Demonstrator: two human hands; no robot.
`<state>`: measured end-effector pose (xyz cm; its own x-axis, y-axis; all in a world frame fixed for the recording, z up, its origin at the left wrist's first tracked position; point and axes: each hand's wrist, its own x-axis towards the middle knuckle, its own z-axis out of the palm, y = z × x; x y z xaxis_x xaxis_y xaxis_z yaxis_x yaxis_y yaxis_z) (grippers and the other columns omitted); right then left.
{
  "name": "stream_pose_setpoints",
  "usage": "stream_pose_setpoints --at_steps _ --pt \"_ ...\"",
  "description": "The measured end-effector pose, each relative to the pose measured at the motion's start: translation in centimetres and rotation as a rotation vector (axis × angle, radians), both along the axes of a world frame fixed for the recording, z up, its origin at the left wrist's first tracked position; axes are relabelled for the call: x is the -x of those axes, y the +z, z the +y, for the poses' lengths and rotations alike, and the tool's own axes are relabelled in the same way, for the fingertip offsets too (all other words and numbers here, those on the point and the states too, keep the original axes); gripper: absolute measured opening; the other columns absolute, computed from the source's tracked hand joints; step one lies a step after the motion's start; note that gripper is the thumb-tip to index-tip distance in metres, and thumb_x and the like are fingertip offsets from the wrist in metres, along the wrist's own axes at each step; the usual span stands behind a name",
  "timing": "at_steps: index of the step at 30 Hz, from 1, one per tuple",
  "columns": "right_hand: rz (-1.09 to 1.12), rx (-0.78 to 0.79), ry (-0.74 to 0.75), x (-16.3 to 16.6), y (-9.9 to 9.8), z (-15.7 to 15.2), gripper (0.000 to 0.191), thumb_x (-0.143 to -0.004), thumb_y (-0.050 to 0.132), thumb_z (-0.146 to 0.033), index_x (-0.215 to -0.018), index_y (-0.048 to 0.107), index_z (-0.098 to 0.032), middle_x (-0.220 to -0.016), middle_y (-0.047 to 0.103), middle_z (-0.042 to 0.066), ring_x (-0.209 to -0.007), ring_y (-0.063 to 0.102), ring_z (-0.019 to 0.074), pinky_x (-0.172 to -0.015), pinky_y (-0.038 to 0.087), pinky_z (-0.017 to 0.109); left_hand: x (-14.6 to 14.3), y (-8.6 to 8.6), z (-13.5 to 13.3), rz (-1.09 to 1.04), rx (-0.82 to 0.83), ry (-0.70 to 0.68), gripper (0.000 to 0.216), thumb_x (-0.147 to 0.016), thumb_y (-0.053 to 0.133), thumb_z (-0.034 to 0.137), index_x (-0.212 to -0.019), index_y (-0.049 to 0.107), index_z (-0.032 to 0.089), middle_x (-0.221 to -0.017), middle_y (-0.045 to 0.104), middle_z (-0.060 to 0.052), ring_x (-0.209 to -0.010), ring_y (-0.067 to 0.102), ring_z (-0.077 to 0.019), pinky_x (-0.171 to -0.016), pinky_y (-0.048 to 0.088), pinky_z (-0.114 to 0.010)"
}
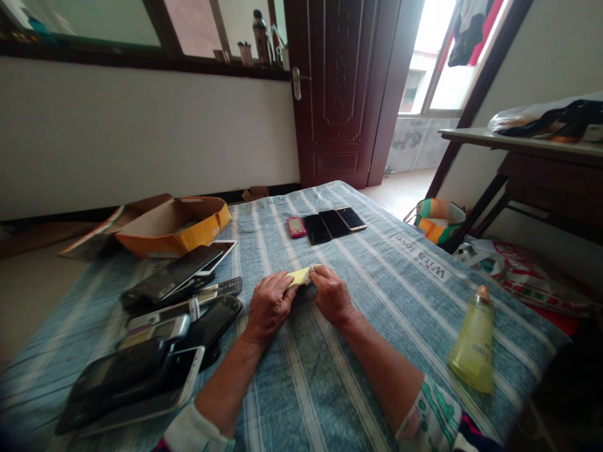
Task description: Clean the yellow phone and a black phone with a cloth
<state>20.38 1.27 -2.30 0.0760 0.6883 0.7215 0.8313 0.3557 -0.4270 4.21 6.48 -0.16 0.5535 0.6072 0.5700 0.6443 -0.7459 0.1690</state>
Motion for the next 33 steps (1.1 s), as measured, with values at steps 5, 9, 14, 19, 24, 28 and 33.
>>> stream_pose_setpoints --at_steps 5,9,14,19,24,28,33 --pt "0.029 -0.013 -0.007 -0.7 -0.3 0.2 0.031 -0.088 0.042 -0.006 -0.096 0.069 -0.020 -0.101 0.068 0.008 -0.100 0.063 0.0185 -0.089 0.052 0.029 0.2 -0.6 0.4 -0.059 0.027 -0.043 0.013 -0.092 0.054 0.026 -0.097 0.063 0.018 -0.101 0.069 -0.009 -0.098 0.062 -0.0234 -0.088 0.050 -0.036" --pt "-0.012 -0.026 -0.036 -0.1 0.0 0.1 0.031 -0.090 0.039 -0.006 -0.095 0.068 -0.018 -0.101 0.067 0.009 -0.103 0.061 0.0186 -0.092 0.051 0.030 0.0 -0.5 0.3 -0.026 0.062 -0.035 0.014 -0.093 0.052 0.026 -0.097 0.062 0.018 -0.098 0.068 -0.008 -0.096 0.061 -0.0229 -0.086 0.050 -0.035" --pt "-0.086 -0.071 0.021 2.2 0.3 -0.1 0.031 -0.091 0.038 -0.007 -0.098 0.067 -0.017 -0.103 0.065 0.011 -0.108 0.059 0.0198 -0.098 0.048 0.034 -0.3 0.1 -0.2 0.045 0.121 0.002 0.017 -0.096 0.045 0.026 -0.092 0.061 0.019 -0.092 0.067 -0.005 -0.091 0.059 -0.0220 -0.082 0.048 -0.034" --pt "-0.083 -0.024 -0.029 0.9 0.0 0.5 0.030 -0.088 0.041 -0.006 -0.099 0.068 -0.015 -0.104 0.066 0.012 -0.109 0.059 0.0222 -0.097 0.049 0.035 -0.4 0.2 -0.4 0.044 0.147 -0.015 0.018 -0.096 0.048 0.029 -0.092 0.061 0.018 -0.093 0.066 -0.006 -0.092 0.058 -0.0217 -0.083 0.047 -0.033" --pt "-0.053 0.007 -0.150 -0.8 -0.2 0.7 0.036 -0.086 0.038 -0.003 -0.100 0.068 -0.017 -0.104 0.066 0.012 -0.110 0.059 0.0221 -0.097 0.049 0.034 -0.5 0.2 -0.3 0.032 0.146 -0.013 0.015 -0.094 0.052 0.029 -0.095 0.061 0.018 -0.095 0.066 -0.006 -0.093 0.057 -0.0224 -0.083 0.048 -0.033" --pt "-0.105 -0.021 -0.061 1.3 -0.3 0.4 0.033 -0.089 0.039 -0.007 -0.107 0.066 -0.014 -0.110 0.065 0.015 -0.119 0.053 0.0245 -0.104 0.044 0.040 -0.4 0.2 -0.3 0.037 0.152 -0.015 0.018 -0.096 0.046 0.029 -0.091 0.061 0.019 -0.090 0.065 -0.005 -0.090 0.057 -0.0210 -0.083 0.047 -0.032" --pt "-0.094 -0.003 -0.020 2.6 -0.5 0.6 0.038 -0.088 0.038 -0.006 -0.115 0.063 -0.015 -0.115 0.063 0.014 -0.125 0.050 0.0242 -0.106 0.043 0.042 -0.4 0.2 -0.3 0.025 0.149 -0.024 0.025 -0.099 0.041 0.031 -0.088 0.059 0.019 -0.088 0.064 -0.004 -0.088 0.057 -0.0201 -0.082 0.047 -0.031"
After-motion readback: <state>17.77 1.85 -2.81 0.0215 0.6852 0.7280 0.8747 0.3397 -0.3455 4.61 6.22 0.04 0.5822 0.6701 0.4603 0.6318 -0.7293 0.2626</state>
